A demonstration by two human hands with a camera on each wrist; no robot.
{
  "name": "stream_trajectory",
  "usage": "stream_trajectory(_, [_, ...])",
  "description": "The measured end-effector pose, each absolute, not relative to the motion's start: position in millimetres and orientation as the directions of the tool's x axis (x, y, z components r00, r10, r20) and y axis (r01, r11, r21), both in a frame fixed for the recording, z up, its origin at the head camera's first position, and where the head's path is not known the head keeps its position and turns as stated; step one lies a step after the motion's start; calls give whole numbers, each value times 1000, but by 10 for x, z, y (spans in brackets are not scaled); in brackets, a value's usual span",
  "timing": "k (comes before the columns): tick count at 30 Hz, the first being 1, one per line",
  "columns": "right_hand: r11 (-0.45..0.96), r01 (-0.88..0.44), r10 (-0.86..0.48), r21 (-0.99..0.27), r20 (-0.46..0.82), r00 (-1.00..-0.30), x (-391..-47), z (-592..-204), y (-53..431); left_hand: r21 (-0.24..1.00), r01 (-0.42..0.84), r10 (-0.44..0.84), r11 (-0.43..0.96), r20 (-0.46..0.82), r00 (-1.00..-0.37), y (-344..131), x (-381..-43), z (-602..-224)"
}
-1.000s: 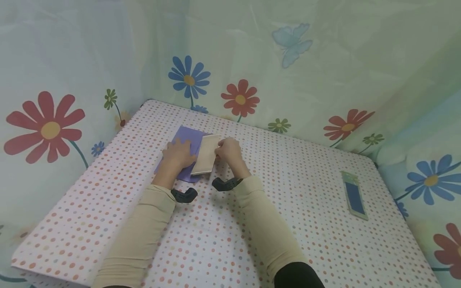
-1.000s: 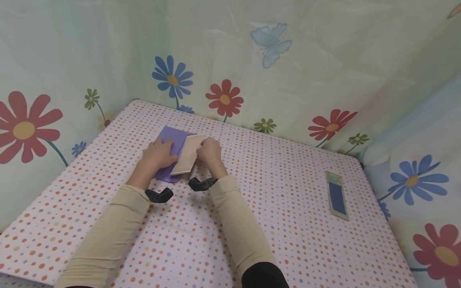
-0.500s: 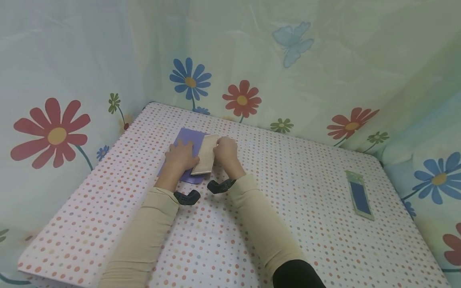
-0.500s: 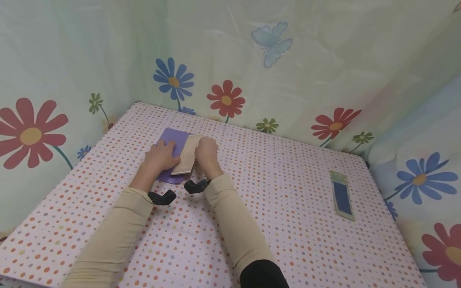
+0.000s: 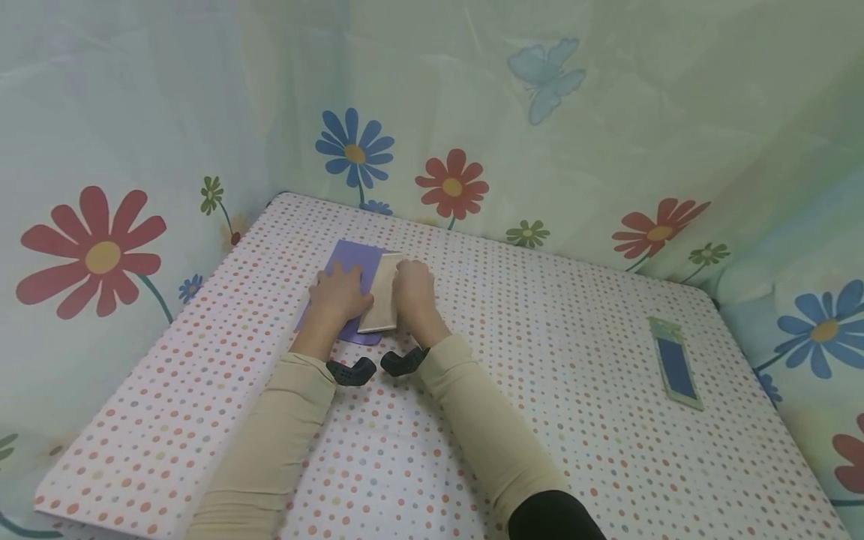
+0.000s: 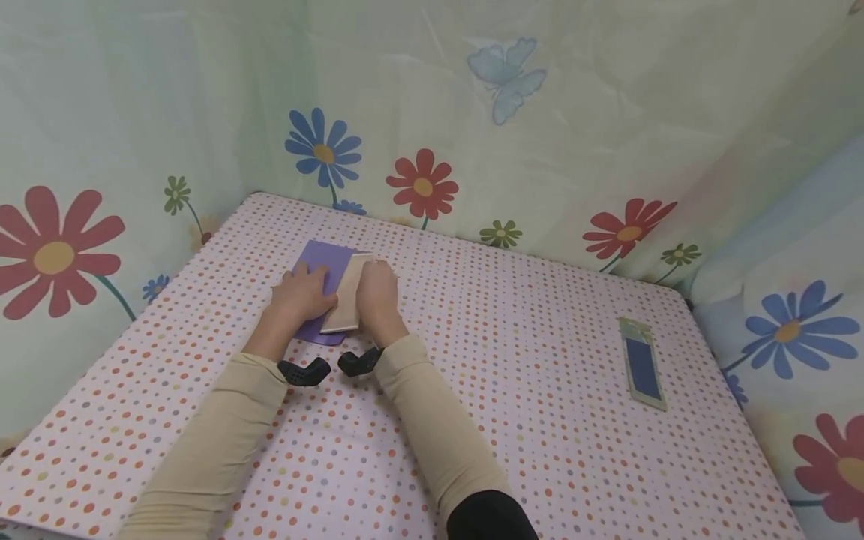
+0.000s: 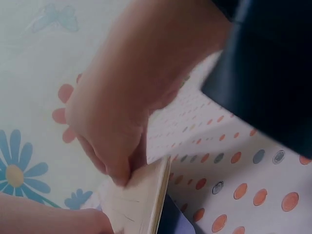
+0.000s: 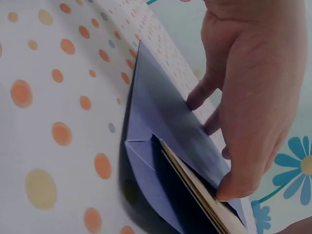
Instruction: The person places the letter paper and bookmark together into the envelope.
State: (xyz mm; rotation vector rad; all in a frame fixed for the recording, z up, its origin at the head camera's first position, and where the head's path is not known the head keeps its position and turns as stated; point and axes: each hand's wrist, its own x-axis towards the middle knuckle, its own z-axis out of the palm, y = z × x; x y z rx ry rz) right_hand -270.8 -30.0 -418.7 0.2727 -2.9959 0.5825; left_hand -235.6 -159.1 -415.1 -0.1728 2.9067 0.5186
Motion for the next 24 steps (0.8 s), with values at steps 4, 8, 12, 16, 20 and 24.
stream_trajectory(4, [901,-197,-169,-387,106,-980,-2705,-4242,-301,326,-142,-78,935,-202,-976,-1589,-2366,-4171])
stream_trajectory(8, [890,-216,-184,-401,117,-976,-2700,-4259,-305,320,-145,-81,936,-207,-975,-1592,-2371,-4167])
stream_trajectory(12, [866,-225,-203,-446,98,-974,-2643,-4223,-339,321,-142,-76,936,-208,-975,-1598,-2360,-4142])
stream_trajectory(16, [826,-236,-220,-512,92,-971,-2583,-4202,-392,330,-134,-68,934,-204,-977,-1609,-2351,-4130])
stream_trajectory(20, [809,-238,-219,-537,100,-971,-2559,-4213,-429,336,-136,-68,932,-206,-976,-1612,-2350,-4131])
stream_trajectory(24, [796,-191,-182,-575,74,-980,-2569,-4240,-441,345,-141,-68,928,-216,-974,-1609,-2347,-4129])
